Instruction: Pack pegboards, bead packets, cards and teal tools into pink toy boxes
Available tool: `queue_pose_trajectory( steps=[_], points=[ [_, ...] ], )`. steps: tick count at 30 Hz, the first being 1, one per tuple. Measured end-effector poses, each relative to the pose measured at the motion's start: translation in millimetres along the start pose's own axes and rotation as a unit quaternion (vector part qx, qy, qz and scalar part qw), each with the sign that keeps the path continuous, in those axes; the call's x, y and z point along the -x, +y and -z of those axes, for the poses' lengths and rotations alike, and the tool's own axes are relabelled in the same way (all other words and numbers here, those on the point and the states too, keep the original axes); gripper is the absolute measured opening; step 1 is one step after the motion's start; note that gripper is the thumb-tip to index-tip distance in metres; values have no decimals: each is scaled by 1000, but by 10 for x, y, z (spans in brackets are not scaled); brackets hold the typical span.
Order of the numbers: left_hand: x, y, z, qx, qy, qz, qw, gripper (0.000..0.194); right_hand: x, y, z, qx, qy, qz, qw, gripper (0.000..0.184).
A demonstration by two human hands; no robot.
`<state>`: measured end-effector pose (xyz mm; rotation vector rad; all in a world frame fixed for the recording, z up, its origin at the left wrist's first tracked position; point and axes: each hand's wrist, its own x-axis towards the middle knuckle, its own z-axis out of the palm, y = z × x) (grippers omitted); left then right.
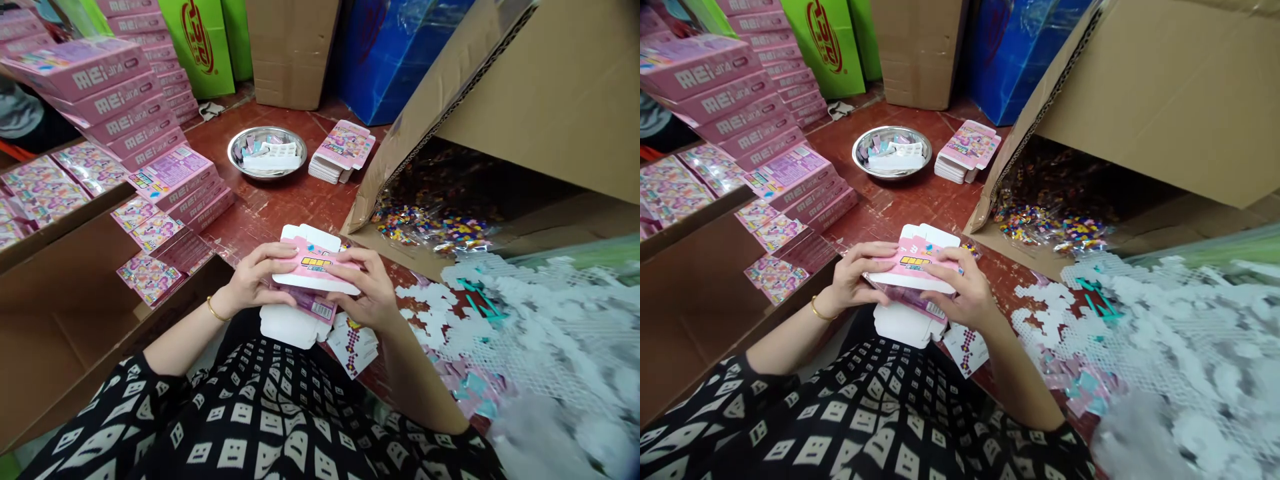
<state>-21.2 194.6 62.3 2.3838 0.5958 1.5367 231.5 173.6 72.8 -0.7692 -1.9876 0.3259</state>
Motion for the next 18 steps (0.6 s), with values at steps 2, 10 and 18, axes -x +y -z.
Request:
queue_pose_trajectory(
  steps=[2,10,18],
  points=[
    [-67,68,62,-13,-20,17,1000,41,-90,-45,94,-11,-58,8,998,41],
    [-197,180,86,-14,-69,50,996,34,-286,-112,158,-10,-155,-31,987,49],
    [-95,37,38,41,-24,28,998,20,-288,54,177,-11,-175,16,984,40]
  ],
)
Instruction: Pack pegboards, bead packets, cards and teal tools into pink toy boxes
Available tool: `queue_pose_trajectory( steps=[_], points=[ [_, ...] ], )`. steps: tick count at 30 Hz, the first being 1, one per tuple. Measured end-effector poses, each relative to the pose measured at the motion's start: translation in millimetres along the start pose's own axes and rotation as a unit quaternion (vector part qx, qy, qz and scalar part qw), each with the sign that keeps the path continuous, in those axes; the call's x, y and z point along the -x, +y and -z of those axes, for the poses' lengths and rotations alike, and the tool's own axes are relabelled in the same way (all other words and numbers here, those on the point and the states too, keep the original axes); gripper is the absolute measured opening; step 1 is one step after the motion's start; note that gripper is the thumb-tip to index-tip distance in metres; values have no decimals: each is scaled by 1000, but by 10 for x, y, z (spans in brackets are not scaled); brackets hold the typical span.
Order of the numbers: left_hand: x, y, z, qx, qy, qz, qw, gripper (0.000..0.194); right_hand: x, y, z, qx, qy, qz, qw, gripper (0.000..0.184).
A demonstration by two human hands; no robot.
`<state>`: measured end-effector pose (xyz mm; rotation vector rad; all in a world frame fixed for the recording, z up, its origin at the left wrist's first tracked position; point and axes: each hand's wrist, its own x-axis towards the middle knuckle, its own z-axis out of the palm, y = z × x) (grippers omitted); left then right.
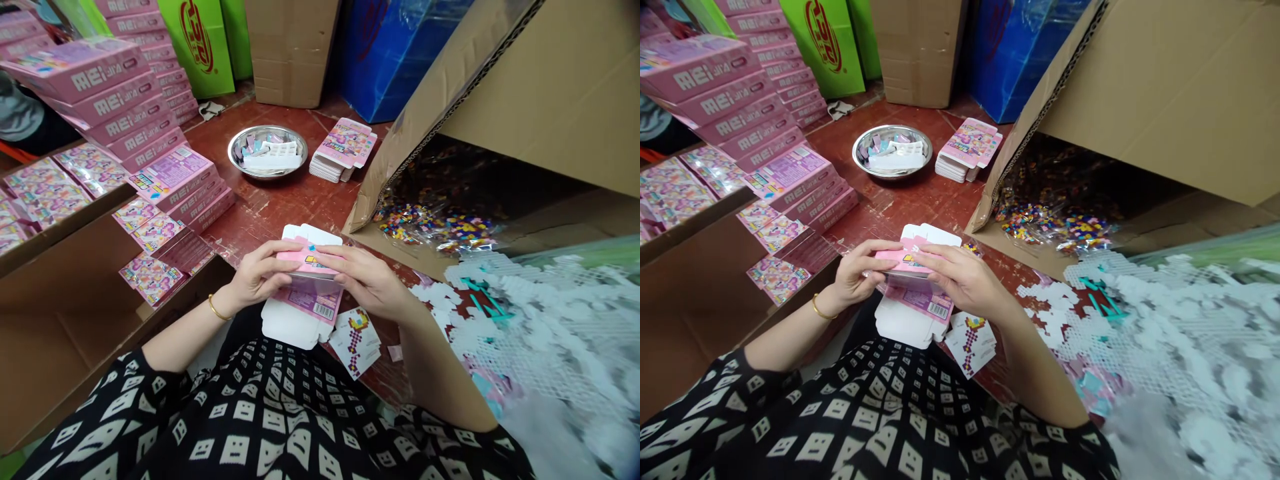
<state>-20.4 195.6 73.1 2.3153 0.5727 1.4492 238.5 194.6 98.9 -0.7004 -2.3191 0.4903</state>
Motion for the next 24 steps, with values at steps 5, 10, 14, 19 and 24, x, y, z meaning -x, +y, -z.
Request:
queue_pose_trajectory(
  steps=[5,10,14,19,24],
  points=[
    [202,-232,-220,-23,40,-7,999,49,133,67,-197,103,51,29,993,50],
    [678,-330,-550,-21,37,193,980,98,194,99,-332,102,132,40,985,60],
    [879,-300,-476,0,77,250,965,66,238,250,-324,9,246,-28,969,67],
    [469,-533,659,-155,286,230,917,48,453,424,-565,-83,380,-175,905,56],
    [5,-957,2128,-289,270,433,810,40,705,452,-1045,-16,238,-159,958,21]
  ],
)
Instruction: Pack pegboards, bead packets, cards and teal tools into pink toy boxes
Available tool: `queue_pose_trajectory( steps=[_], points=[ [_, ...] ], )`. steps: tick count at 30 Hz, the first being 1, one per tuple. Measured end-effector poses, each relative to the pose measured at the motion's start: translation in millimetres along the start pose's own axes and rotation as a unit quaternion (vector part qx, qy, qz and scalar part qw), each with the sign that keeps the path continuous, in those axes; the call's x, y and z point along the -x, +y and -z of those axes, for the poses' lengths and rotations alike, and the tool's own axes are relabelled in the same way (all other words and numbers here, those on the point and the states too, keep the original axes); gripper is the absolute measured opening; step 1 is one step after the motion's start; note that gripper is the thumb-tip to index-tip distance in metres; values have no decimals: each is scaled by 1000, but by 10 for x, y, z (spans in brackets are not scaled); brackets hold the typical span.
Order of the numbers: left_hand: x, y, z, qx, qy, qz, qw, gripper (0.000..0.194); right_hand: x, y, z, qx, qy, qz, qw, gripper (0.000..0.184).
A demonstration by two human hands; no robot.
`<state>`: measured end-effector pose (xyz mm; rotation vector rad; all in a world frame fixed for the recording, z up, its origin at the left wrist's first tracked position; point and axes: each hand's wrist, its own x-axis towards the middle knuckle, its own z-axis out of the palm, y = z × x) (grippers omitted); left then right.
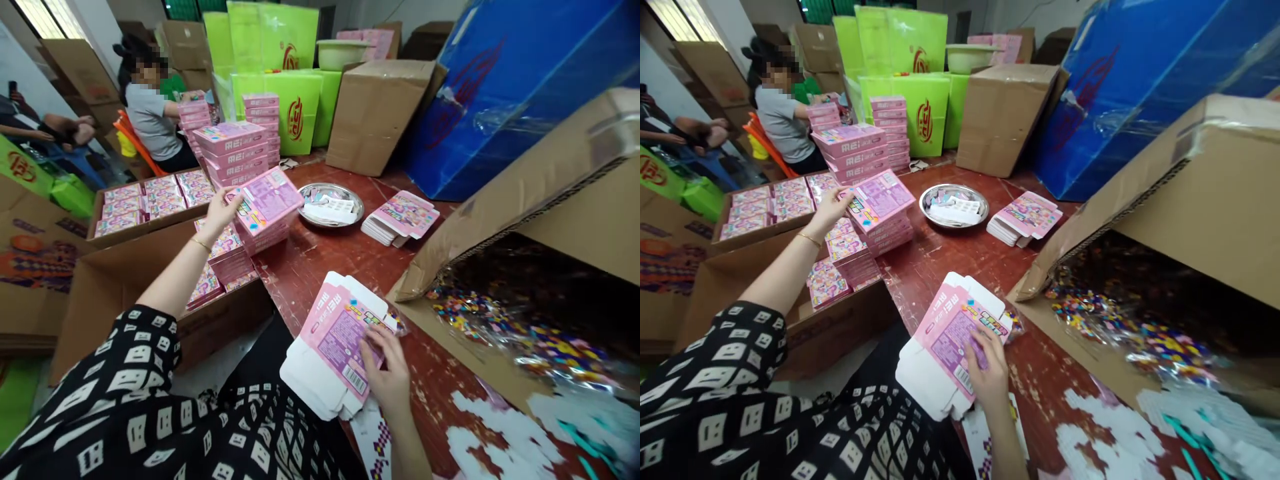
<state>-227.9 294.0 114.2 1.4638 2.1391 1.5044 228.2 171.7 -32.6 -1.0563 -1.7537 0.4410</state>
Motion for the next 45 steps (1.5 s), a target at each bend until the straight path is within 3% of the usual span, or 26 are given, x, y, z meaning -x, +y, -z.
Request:
queue_pose_trajectory(
  steps=[2,5,7,9,13,15,16,18,20,22,23,26,28,30,32,34,36,39,42,45],
  points=[
    [-196,-13,90,-56,17,17,998,49,82,54,-110,31,-21,24,999,20],
    [-69,-7,38,-189,20,-65,980,68,96,178,-202,78,-20,15,997,23],
    [80,-15,-39,-278,-26,-134,951,58,63,291,-222,111,-28,-8,993,29],
    [152,-20,-86,-319,-53,-153,934,41,8,400,-226,143,-54,-42,987,37],
    [360,87,-160,-299,-5,-171,939,45,-177,480,-212,209,-135,-130,960,51],
    [778,180,-305,-242,-55,-237,939,50,-317,445,-195,234,-173,-157,944,57],
    [1084,214,-407,-207,-116,-284,929,51,-398,423,-184,244,-186,-164,937,60],
    [1798,227,-631,-153,-275,-359,879,52,-564,391,-155,254,-204,-173,929,60],
    [2449,175,-834,-141,-381,-388,827,67,-712,370,-116,247,-213,-195,925,51],
    [2838,114,-981,-138,-405,-377,821,77,-818,321,-57,209,-199,-228,930,43],
    [2910,105,-1024,-131,-399,-369,829,81,-855,270,-18,170,-182,-243,938,42],
    [2750,245,-1005,-77,-338,-339,875,98,-919,-34,139,-27,-140,-263,954,39],
    [2519,484,-882,-27,-301,-317,899,112,-935,-349,254,-150,-109,-246,951,39],
    [2339,787,-718,26,-309,-293,904,112,-933,-688,339,-205,-45,-201,957,40],
    [2255,1069,-569,98,-377,-256,885,81,-914,-973,371,-202,36,-132,970,36],
    [2239,1257,-485,186,-472,-185,841,43,-893,-1150,361,-158,103,-55,980,29],
    [2242,1315,-494,270,-547,-87,787,41,-886,-1208,352,-75,174,36,981,28],
    [2238,1209,-650,367,-552,7,749,47,-903,-1137,407,86,266,151,948,48],
    [2226,1041,-860,383,-505,-54,772,44,-899,-959,474,142,264,124,946,77],
    [2213,972,-1027,351,-400,-175,828,59,-811,-746,440,107,176,51,977,68]
  ],
)
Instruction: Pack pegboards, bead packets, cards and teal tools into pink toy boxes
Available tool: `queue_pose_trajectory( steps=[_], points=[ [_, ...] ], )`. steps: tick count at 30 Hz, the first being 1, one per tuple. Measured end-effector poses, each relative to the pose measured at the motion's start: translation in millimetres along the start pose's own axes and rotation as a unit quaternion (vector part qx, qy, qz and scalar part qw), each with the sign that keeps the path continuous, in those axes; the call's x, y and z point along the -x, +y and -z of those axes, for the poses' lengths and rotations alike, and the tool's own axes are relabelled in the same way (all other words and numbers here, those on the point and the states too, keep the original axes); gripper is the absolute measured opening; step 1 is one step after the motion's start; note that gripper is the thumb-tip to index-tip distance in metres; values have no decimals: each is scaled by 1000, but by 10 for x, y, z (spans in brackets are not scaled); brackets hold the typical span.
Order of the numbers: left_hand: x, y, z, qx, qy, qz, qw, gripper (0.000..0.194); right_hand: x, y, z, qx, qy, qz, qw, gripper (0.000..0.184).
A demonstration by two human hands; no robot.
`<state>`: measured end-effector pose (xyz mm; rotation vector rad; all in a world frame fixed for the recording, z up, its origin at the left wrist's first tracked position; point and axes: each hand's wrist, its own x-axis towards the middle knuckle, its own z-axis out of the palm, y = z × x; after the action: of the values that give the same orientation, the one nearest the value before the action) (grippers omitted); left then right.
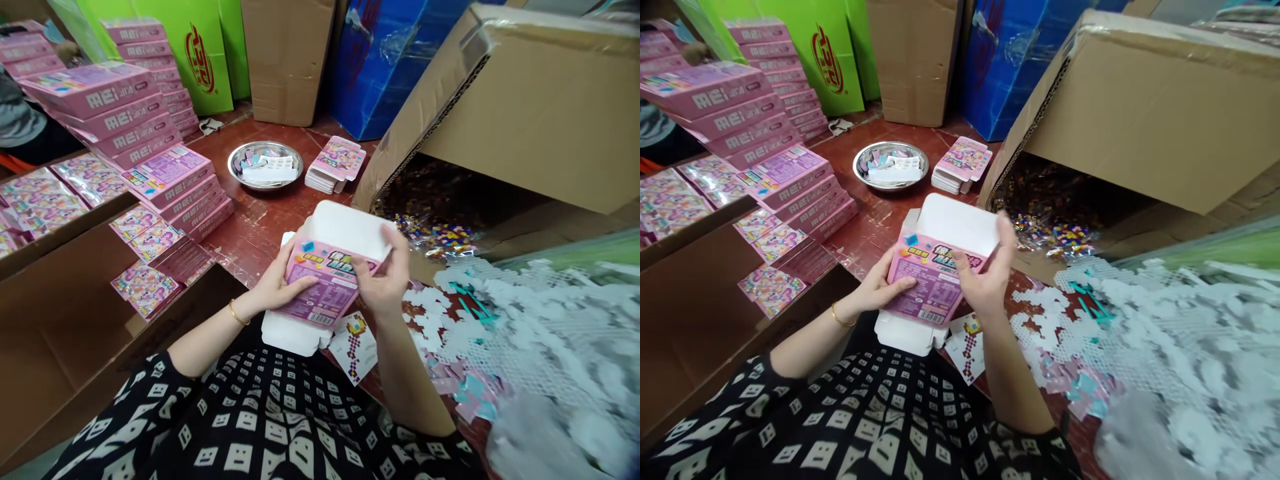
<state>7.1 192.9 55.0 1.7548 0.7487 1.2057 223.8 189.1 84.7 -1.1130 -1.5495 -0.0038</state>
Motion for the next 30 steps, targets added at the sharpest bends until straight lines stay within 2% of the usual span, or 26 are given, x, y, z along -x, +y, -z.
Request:
queue_pose_trajectory(
  steps=[2,3,5,7,9,12,16,18,20,23,24,26,28,30],
  points=[
    [-67,-35,-27,-78,70,-81,991,81,106,88,-41,-5,-37,-3,999,61],
    [-107,-32,-38,-112,98,-117,982,87,145,113,-57,-4,-36,8,999,62],
    [-190,0,-51,-148,129,-179,964,84,176,133,-73,-11,-9,32,999,71],
    [-258,40,-57,-146,150,-221,952,71,156,135,-80,-32,3,43,999,80],
    [-291,60,-61,-127,161,-234,950,49,128,147,-90,-61,-18,38,997,78],
    [-254,31,-55,-114,142,-228,957,24,163,189,-109,-87,-54,34,994,62],
    [-108,-44,-7,-145,140,-234,951,34,359,188,-115,-72,-90,55,992,34],
    [-38,-62,15,-166,145,-243,945,30,466,147,-121,-55,-98,75,991,25],
    [14,-70,25,-154,155,-260,941,19,550,106,-144,-61,-64,98,991,29],
    [67,-73,62,-100,192,-284,934,38,595,79,-180,-95,-3,111,989,51],
    [84,-69,92,-97,183,-288,935,42,582,76,-178,-94,-12,114,989,53],
    [120,-47,179,-128,129,-294,938,41,515,58,-143,-88,-74,136,984,52],
    [153,1,276,-172,66,-286,940,38,408,8,-74,-112,-149,167,968,53],
    [172,69,343,-207,39,-263,941,35,296,-71,7,-135,-201,181,953,51]
  ],
)
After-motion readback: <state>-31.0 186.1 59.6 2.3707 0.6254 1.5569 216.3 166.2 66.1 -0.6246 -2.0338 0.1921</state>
